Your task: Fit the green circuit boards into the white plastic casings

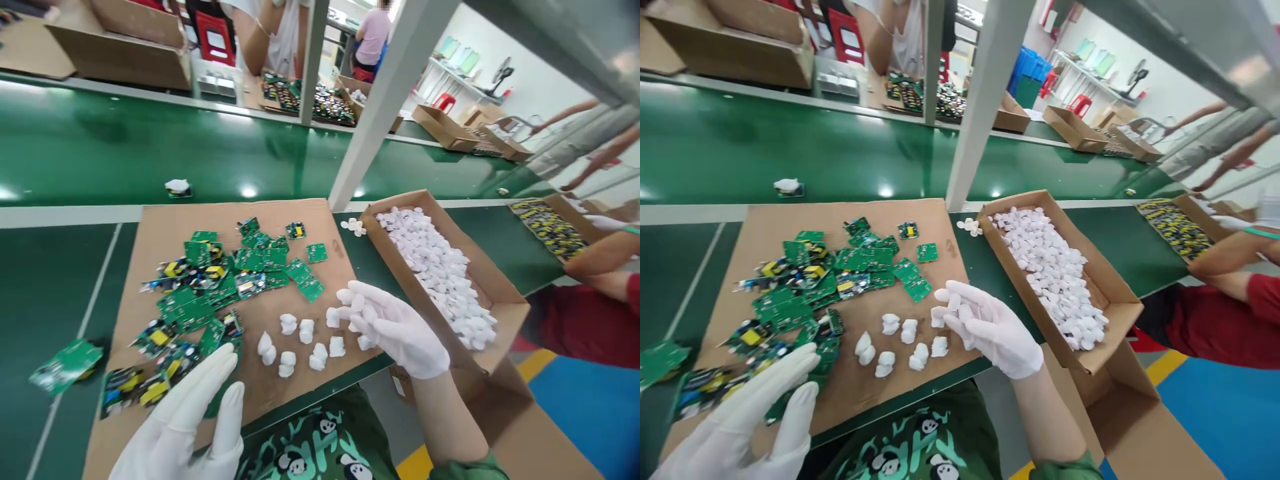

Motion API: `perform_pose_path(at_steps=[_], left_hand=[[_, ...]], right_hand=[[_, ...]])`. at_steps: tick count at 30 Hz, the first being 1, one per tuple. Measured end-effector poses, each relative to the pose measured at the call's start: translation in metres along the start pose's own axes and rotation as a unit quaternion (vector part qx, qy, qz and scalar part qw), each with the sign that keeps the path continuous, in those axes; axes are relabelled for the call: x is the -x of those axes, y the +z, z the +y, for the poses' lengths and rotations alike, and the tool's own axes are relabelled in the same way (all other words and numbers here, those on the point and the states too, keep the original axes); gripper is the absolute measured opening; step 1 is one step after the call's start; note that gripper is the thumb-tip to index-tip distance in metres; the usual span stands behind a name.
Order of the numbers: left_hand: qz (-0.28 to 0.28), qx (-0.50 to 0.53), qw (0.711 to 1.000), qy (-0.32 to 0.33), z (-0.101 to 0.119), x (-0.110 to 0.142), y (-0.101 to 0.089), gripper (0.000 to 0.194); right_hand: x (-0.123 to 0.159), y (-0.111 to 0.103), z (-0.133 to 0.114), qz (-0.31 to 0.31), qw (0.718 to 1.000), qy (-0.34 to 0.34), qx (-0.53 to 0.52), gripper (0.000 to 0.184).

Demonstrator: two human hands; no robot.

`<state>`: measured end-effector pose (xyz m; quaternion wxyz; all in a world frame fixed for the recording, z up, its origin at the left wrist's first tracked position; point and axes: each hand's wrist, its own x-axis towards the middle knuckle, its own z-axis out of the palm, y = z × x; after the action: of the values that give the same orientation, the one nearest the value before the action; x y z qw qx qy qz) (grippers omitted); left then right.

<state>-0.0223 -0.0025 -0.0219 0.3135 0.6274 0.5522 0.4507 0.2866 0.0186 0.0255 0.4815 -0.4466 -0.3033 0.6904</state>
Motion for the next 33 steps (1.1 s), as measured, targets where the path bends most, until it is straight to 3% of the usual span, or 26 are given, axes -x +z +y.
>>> perform_pose_path(at_steps=[4,8,14,17,20,22,27,30,33], left_hand=[[0.103,-0.225,0.969,0.025,0.015,-0.006,-0.013,0.054],[0.114,-0.266,0.956,0.041,0.023,-0.012,-0.020,0.055],[0.113,-0.258,0.958,0.056,0.019,-0.018,-0.026,0.052],[0.102,-0.262,0.956,0.086,0.015,-0.023,-0.027,0.045],[0.089,-0.309,0.939,0.125,0.012,-0.023,-0.024,0.040],[0.052,-0.348,0.925,0.144,0.010,-0.019,-0.022,0.040],[-0.079,-0.436,0.882,0.162,0.009,-0.005,-0.019,0.037],[-0.108,-0.478,0.859,0.150,0.007,0.000,-0.015,0.035],[-0.103,-0.488,0.856,0.133,0.004,0.001,-0.010,0.032]], right_hand=[[-0.010,0.013,0.011,-0.041,0.999,-0.026,0.024,0.032],[-0.016,0.024,0.017,-0.038,0.997,-0.059,0.043,0.019],[-0.014,0.022,0.022,-0.006,0.995,-0.050,0.081,0.035],[-0.011,0.017,0.026,0.036,0.996,-0.060,0.055,0.028],[-0.011,0.016,0.026,0.083,0.993,-0.067,0.045,0.032],[-0.011,0.017,0.025,0.105,0.991,-0.063,0.059,0.031],[-0.012,0.014,0.027,0.104,0.990,-0.061,0.068,0.039],[-0.015,0.014,0.034,0.107,0.990,-0.088,0.036,0.035],[-0.017,0.020,0.039,0.094,0.989,-0.112,0.026,0.030]])
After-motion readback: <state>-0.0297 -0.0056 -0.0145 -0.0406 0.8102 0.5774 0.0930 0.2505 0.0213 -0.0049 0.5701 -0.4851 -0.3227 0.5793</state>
